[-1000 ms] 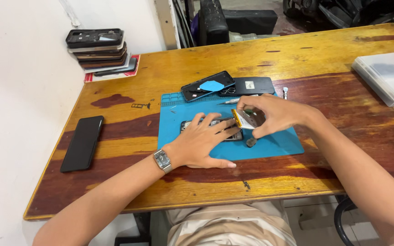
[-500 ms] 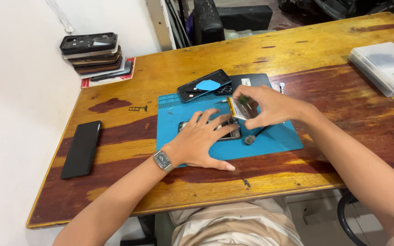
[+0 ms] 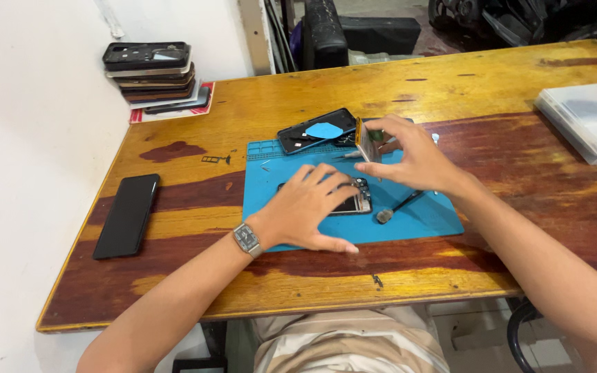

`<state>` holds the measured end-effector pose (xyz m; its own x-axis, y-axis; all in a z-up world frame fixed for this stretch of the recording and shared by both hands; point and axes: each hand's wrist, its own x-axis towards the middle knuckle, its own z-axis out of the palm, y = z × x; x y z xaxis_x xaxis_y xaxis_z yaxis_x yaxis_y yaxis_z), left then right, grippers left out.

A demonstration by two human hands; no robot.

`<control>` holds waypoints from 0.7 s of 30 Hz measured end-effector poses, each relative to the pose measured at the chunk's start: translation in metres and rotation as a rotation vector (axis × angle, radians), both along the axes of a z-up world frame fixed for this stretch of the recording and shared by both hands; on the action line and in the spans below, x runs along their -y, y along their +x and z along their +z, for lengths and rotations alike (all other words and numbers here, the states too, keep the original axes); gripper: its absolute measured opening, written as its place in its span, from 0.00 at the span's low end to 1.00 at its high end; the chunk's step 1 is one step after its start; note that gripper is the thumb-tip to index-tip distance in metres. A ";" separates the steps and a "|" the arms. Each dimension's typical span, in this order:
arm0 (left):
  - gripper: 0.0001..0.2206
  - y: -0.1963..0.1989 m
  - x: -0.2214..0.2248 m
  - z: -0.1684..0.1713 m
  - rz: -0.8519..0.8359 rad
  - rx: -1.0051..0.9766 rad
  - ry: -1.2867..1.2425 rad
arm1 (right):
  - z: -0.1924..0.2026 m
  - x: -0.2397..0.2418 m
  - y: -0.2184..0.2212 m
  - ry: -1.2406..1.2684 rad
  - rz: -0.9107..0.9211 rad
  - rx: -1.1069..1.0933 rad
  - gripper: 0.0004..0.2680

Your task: The person disassembles a smartphone on a blue mat, removes the back cover, and uses a red plastic tool to pry out the battery. They then use a brush to clean the battery and the interior of the phone.

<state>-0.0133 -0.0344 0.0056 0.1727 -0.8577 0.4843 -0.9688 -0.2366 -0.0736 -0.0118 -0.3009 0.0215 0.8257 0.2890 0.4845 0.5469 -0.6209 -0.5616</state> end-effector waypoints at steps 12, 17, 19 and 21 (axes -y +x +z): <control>0.25 0.033 -0.050 0.030 0.105 -0.202 0.033 | -0.005 -0.043 -0.022 -0.232 0.115 0.018 0.25; 0.28 0.034 -0.058 0.035 0.183 -0.263 0.094 | -0.011 -0.055 -0.026 -0.307 0.126 0.009 0.21; 0.28 0.035 -0.058 0.034 0.171 -0.266 0.082 | -0.011 -0.055 -0.025 -0.312 0.144 0.011 0.20; 0.28 0.036 -0.057 0.031 0.153 -0.244 0.072 | -0.012 -0.055 -0.025 -0.296 0.177 0.030 0.18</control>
<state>0.0228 0.0223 0.0370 0.4066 -0.8433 0.3515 -0.9134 -0.3839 0.1355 -0.0367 -0.2459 0.0096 0.7367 0.5580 0.3820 0.6744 -0.6483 -0.3534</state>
